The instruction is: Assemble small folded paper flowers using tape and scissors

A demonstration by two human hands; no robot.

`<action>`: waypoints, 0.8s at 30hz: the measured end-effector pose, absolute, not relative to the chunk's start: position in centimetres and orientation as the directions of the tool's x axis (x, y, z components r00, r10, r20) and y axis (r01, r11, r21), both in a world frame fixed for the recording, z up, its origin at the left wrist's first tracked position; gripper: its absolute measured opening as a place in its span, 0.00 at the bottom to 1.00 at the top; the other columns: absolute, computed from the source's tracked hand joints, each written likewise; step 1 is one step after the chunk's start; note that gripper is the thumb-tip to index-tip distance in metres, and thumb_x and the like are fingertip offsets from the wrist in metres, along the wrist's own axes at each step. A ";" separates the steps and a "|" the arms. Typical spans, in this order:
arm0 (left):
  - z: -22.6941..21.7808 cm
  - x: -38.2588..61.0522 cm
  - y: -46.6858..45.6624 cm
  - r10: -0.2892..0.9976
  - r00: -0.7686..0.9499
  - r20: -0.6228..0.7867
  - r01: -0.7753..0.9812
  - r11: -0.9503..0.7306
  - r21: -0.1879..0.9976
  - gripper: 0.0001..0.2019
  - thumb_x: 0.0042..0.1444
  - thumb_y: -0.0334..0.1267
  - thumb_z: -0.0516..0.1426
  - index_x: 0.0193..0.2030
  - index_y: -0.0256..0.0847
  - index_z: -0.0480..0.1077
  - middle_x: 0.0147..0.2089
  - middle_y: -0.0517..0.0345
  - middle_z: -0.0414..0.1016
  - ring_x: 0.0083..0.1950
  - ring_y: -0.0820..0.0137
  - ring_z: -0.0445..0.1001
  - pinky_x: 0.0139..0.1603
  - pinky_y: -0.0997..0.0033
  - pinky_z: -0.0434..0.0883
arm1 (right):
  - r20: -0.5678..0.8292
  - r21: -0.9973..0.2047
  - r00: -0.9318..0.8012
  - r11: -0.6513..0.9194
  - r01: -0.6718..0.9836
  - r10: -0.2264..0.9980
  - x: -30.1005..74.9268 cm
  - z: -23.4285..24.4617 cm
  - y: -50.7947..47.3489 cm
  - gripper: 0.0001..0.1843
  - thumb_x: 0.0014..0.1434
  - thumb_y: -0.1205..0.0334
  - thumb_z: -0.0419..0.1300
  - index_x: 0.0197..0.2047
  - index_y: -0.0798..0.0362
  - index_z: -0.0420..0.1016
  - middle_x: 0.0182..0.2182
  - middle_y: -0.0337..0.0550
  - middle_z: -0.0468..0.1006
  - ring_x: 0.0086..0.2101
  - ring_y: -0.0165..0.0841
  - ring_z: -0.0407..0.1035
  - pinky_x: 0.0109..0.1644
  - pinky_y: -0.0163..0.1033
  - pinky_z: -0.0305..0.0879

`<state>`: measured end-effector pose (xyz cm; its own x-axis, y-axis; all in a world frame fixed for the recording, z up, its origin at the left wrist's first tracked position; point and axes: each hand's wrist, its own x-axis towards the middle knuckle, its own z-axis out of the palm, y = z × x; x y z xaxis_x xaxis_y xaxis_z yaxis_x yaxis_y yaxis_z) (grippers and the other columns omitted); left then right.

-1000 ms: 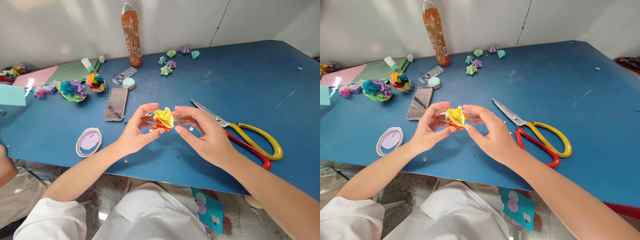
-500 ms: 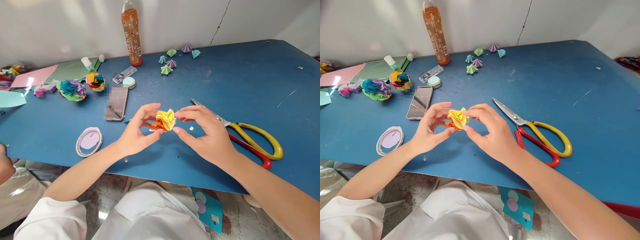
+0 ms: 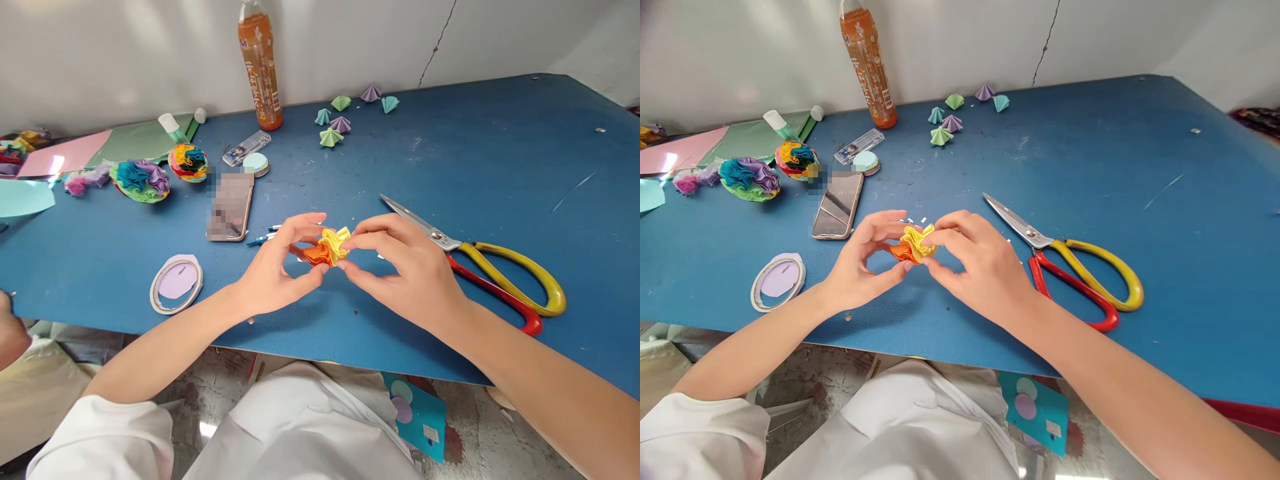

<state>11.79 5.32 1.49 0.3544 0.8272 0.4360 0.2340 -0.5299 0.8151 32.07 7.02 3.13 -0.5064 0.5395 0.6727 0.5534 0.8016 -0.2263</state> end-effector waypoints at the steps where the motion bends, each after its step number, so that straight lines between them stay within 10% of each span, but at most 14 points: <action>1: 1.5 11.8 5.3 0.828 0.358 0.432 0.230 -0.526 0.819 0.27 0.52 0.29 0.59 0.59 0.44 0.56 0.51 0.51 0.75 0.48 0.71 0.76 0.40 0.75 0.73 | 0.676 -0.210 -0.514 0.807 0.552 0.528 32.1 3.1 7.0 0.08 0.56 0.67 0.61 0.39 0.47 0.69 0.38 0.42 0.76 0.36 0.34 0.72 0.37 0.41 0.69; 18: 1.4 11.8 5.0 0.830 0.354 0.430 0.255 -0.528 0.810 0.27 0.54 0.31 0.59 0.59 0.45 0.56 0.53 0.51 0.73 0.45 0.72 0.76 0.41 0.74 0.74 | 0.711 -0.125 -0.513 0.805 0.580 0.480 32.0 3.1 7.1 0.05 0.57 0.68 0.59 0.34 0.49 0.67 0.34 0.42 0.75 0.32 0.32 0.69 0.35 0.40 0.68; 24: 1.7 11.8 5.0 0.619 0.377 0.689 0.552 -0.748 0.369 0.17 0.54 0.30 0.58 0.51 0.43 0.65 0.55 0.49 0.72 0.53 0.65 0.73 0.50 0.64 0.73 | 0.711 -0.147 -0.471 0.765 0.627 0.522 31.8 3.0 7.2 0.03 0.58 0.65 0.59 0.32 0.49 0.70 0.32 0.42 0.76 0.31 0.33 0.69 0.35 0.41 0.68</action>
<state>11.79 4.96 1.67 0.3769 0.6188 0.6892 0.5520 -0.7476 0.3694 31.82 7.21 2.99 -0.4713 0.5222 0.7108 0.6267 0.7653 -0.1467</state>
